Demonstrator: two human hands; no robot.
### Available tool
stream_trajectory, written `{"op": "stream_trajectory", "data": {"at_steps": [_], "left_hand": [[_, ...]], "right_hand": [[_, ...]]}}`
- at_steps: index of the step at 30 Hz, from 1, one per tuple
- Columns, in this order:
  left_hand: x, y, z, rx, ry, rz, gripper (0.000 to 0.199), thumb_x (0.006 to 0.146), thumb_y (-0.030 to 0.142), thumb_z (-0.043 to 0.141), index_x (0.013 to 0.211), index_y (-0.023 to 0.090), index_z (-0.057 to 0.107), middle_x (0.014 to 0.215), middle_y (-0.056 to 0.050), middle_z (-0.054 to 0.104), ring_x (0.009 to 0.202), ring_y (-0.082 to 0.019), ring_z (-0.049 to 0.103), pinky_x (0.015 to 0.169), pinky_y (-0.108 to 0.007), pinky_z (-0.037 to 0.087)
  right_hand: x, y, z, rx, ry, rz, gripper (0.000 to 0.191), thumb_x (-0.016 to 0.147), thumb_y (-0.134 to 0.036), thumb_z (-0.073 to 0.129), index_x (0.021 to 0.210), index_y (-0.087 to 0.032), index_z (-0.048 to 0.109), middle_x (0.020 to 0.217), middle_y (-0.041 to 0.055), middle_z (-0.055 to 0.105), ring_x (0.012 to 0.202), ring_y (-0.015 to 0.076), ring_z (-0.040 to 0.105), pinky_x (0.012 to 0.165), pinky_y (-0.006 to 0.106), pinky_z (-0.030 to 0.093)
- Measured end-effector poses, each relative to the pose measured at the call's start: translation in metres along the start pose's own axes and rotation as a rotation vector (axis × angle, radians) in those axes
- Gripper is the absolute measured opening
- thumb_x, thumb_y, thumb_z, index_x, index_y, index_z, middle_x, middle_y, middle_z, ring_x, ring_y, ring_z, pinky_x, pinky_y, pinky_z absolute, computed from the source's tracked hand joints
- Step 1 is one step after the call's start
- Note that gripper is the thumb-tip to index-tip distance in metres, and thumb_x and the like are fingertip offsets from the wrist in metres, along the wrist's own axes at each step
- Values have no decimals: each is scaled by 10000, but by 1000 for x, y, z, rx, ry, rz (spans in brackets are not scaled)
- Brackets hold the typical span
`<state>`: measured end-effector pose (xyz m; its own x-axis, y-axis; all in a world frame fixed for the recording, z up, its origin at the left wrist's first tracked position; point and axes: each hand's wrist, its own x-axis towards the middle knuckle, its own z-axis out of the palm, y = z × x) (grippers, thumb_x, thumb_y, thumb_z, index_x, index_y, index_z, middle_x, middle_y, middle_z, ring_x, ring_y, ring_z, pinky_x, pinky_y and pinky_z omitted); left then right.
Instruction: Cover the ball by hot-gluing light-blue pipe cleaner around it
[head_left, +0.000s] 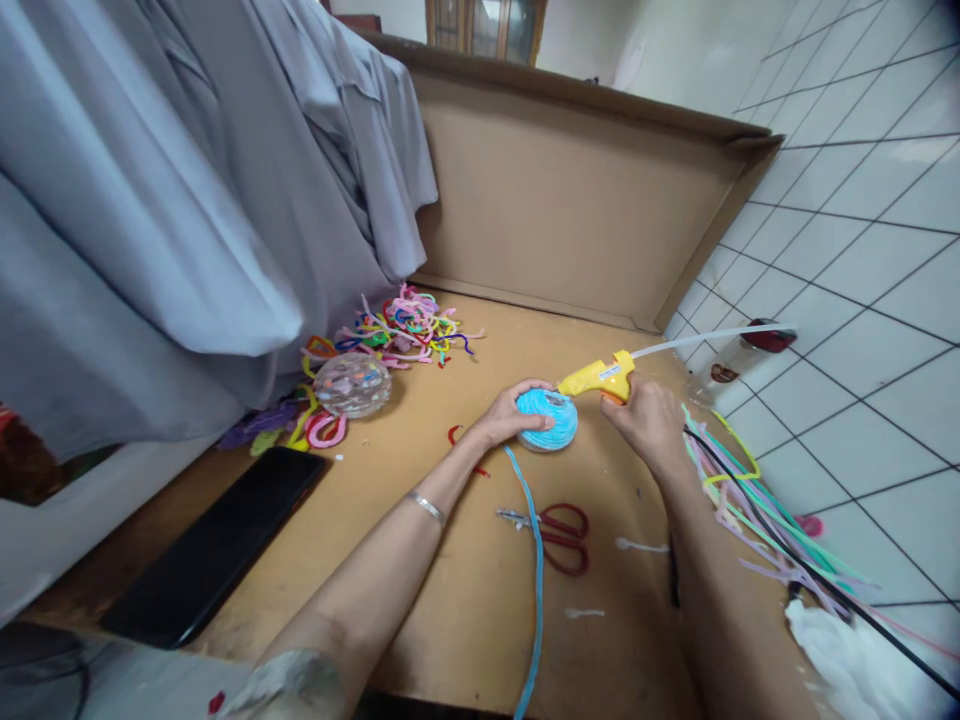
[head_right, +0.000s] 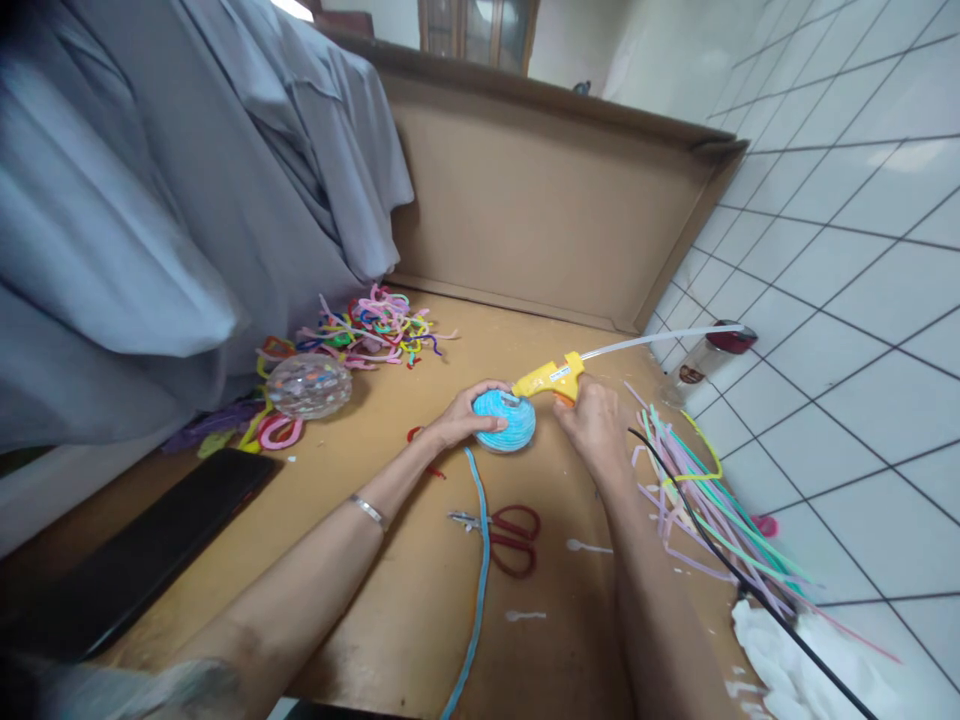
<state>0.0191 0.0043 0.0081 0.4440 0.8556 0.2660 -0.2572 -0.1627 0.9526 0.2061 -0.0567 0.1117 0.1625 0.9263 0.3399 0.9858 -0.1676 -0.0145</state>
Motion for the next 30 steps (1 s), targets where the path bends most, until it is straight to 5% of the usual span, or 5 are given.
{"op": "stream_trajectory", "data": {"at_steps": [11,15,19,30], "left_hand": [[0,0,0,7,0,2,652,510,310,839,1100,149,614,1169,-96,643,1025,-212,607,899,-300,463],[-1,1,0,26,8,-14,649,522,318,827,1108,150,606,1146,-89,646,1003,-205,608,871,-287,472],[-1,3,-1,51,28,-3,627,521,322,829,1082,145,612,1178,-93,633,1033,-213,601,891,-291,471],[-1,5,1,111,21,24,583,533,301,828,1061,150,634,1299,-120,575,1190,-265,551,1041,-370,409]], "right_hand": [[0,1,0,-1,-15,5,369,798,-398,486,956,-114,661,832,148,684,731,260,601,555,293,288],[5,7,5,59,27,109,443,807,-424,468,1005,-73,652,881,182,689,782,286,624,608,313,361],[12,16,25,78,36,201,496,846,-424,441,1079,-23,618,973,226,676,879,314,641,677,338,416],[6,23,79,37,-262,195,483,844,-369,519,1164,-8,552,1101,258,654,979,303,654,742,333,465]]}}
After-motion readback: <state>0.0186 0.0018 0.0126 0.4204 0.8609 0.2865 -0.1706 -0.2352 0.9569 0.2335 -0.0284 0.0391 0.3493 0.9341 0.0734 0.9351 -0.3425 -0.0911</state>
